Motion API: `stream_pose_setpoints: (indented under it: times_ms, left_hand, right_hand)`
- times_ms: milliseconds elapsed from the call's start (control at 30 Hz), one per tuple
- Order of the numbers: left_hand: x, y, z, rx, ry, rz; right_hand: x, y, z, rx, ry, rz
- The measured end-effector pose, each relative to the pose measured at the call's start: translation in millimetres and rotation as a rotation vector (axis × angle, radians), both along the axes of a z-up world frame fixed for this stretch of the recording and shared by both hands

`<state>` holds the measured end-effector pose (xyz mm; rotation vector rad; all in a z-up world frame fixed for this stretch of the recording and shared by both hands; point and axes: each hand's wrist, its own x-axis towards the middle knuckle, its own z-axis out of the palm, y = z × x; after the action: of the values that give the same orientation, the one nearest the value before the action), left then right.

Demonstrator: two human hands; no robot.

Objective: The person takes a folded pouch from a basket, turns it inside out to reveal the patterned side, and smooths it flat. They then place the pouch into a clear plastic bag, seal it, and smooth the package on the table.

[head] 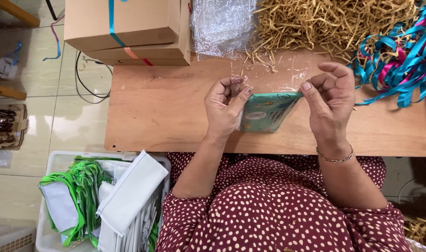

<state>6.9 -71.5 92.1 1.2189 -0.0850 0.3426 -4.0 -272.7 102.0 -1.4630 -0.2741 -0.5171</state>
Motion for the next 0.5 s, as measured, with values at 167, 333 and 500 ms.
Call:
stream_pose_setpoints:
  times_ms: [167, 333, 500]
  left_hand:
    - [0.4, -7.1, 5.9, -0.135, 0.061, 0.021]
    - [-3.6, -8.7, 9.2, -0.213, 0.078, 0.061]
    - [-9.1, -2.6, 4.3, -0.224, 0.143, 0.051]
  right_hand:
    - [-0.6, -6.2, -11.5, -0.073, -0.043, -0.029]
    - [-6.9, -8.2, 12.3, -0.288, -0.053, -0.07]
    - [-15.6, -10.8, 23.5, -0.475, -0.001, 0.02]
